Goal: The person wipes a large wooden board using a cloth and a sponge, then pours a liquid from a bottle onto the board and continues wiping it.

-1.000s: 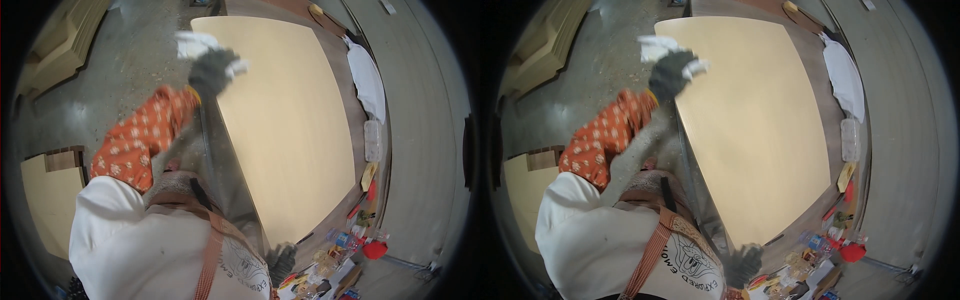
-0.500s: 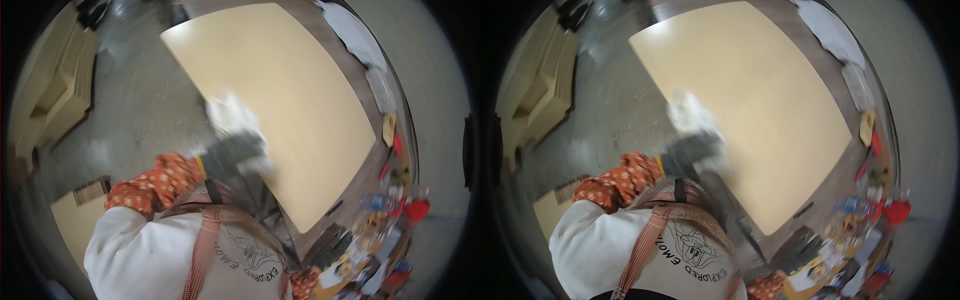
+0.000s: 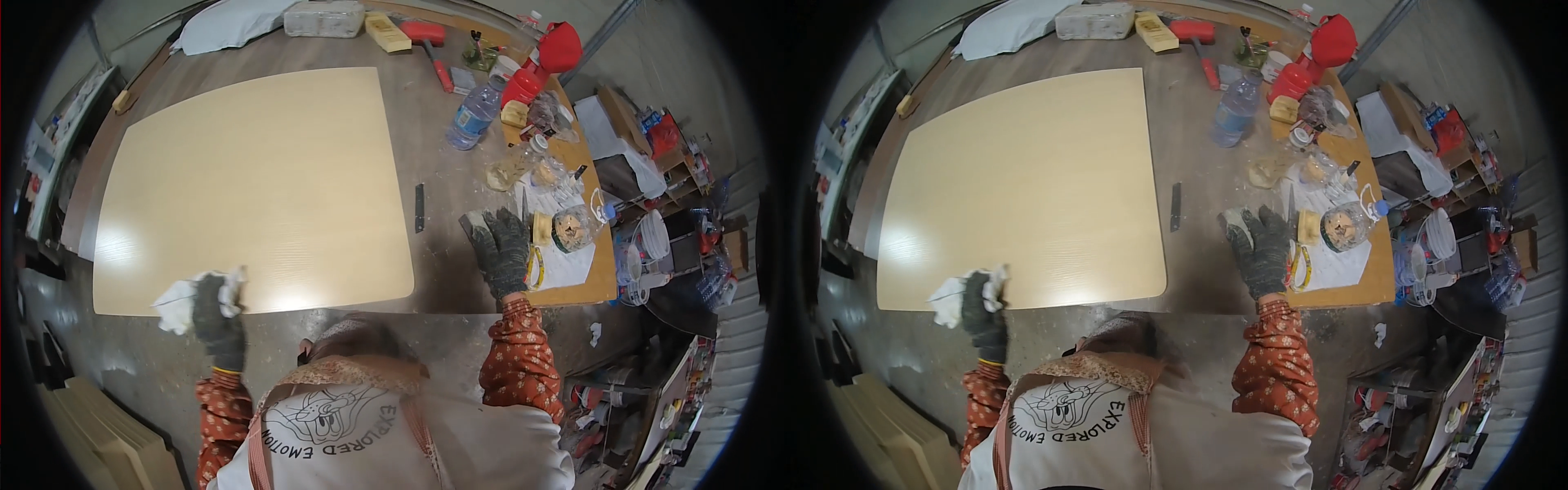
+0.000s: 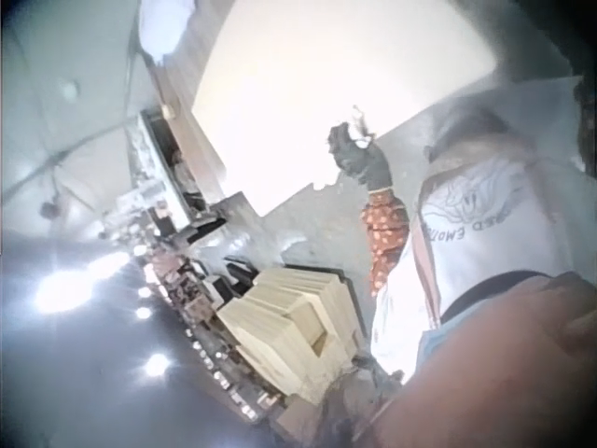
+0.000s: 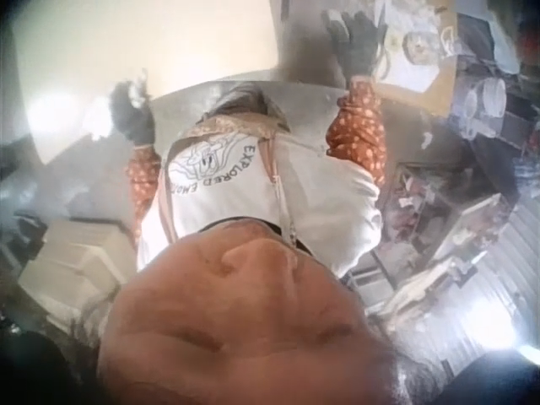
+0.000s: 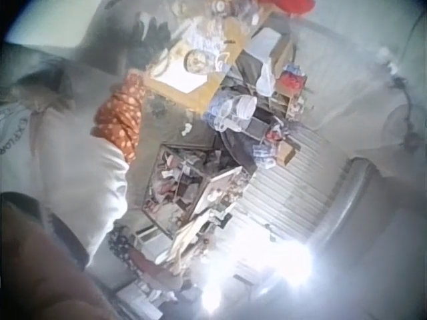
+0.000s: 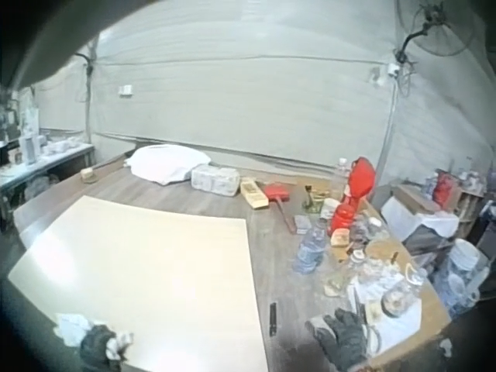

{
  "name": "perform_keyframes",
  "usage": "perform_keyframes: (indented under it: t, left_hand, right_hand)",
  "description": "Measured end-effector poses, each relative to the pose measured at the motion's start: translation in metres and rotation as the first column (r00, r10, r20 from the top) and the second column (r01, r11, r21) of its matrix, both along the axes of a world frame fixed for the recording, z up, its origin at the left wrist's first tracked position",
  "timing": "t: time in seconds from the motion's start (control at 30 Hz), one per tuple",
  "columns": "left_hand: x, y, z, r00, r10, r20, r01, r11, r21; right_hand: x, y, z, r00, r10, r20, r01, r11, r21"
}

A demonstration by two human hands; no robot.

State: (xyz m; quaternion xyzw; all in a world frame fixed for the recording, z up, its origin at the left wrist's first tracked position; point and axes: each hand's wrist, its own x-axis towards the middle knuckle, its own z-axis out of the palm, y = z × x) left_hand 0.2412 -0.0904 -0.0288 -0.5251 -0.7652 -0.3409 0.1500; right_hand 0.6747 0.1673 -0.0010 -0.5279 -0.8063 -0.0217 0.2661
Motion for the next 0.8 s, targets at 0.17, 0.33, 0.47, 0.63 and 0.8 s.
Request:
perform_keyframes:
  t: [0.17, 0.33, 0.47, 0.63, 0.8]
  left_hand:
    - [0.106, 0.045, 0.025, 0.924, -0.379, -0.049, 0.370, 0.920, -0.129]
    - [0.163, 0.085, 0.027, 0.832, -0.546, -0.098, 0.531, 0.835, -0.144]
    - [0.183, 0.099, 0.027, 0.819, -0.568, -0.082, 0.556, 0.821, -0.134]
    - [0.200, 0.109, 0.022, 0.742, -0.641, 0.196, 0.670, 0.715, -0.198]
    - [0.187, 0.082, 0.015, 0.719, -0.682, -0.134, 0.684, 0.728, -0.045]
  right_hand:
    - [0.046, 0.005, 0.016, 0.992, -0.091, -0.090, 0.106, 0.978, 0.179]
    - [0.084, 0.023, 0.020, 0.830, -0.337, -0.445, 0.344, 0.937, -0.069]
    - [0.080, 0.034, 0.004, 0.907, -0.419, -0.034, 0.415, 0.906, -0.087]
    - [0.099, 0.041, -0.021, 0.864, -0.308, -0.399, 0.192, 0.933, -0.305]
    - [0.063, 0.013, 0.032, 0.855, -0.508, -0.103, 0.503, 0.862, -0.066]
